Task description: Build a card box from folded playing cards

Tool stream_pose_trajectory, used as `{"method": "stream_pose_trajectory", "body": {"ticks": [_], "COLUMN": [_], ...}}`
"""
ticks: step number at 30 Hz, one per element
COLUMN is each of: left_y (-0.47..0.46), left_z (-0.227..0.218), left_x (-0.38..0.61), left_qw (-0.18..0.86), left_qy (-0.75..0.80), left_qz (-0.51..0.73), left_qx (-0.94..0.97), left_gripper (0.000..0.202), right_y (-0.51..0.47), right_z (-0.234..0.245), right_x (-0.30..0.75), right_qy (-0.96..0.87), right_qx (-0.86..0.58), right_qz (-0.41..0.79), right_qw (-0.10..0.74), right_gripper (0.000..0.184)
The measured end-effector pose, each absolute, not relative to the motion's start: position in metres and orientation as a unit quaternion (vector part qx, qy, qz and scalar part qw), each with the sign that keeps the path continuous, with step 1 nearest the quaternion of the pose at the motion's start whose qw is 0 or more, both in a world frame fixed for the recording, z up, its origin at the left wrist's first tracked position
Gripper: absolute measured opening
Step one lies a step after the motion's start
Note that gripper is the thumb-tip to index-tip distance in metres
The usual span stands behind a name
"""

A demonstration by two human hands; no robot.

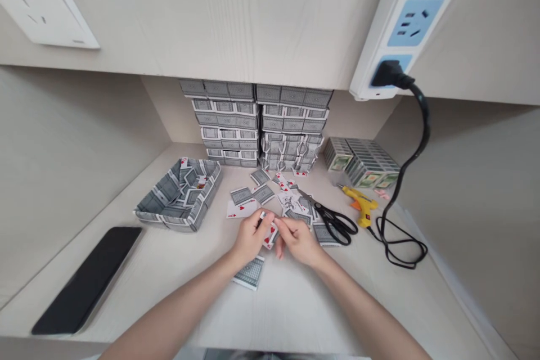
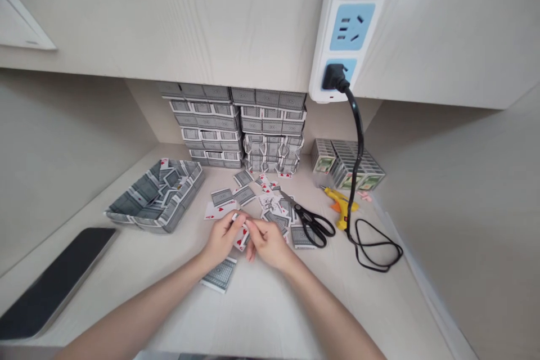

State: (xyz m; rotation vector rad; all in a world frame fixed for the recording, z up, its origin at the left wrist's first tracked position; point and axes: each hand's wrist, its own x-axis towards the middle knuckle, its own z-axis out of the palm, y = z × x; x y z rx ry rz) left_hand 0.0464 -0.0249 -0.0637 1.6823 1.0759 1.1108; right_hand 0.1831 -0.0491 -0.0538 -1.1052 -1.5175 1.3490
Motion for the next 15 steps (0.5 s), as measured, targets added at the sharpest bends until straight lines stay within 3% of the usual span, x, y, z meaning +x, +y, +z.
{"method": "stream_pose_trajectory", "body": {"ticks": [7, 15], "left_y": [-0.0317, -0.0315], "left_z": [-0.0625, -0.0618], "left_x": [0.0497, 0.0526], "left_qw": [0.356, 0.375], "left_qy": [0.446, 0.468], "left_qz": [0.456, 0.479], "left_qx": [0.683, 0.641], "left_gripper": [0.024, 0.027], "right_y": [-0.0514, -0.0529], "right_z": [-0.0516, -0.0509], "right_x": [0.1811, 0.1770], "right_qy": [-0.583, -0.571], "right_qx": [-0.445, -0.462], "right_qz": [0.537, 0.522], "right_qw": [0.417, 0.434], "right_gripper": [0.043, 0.042]}}
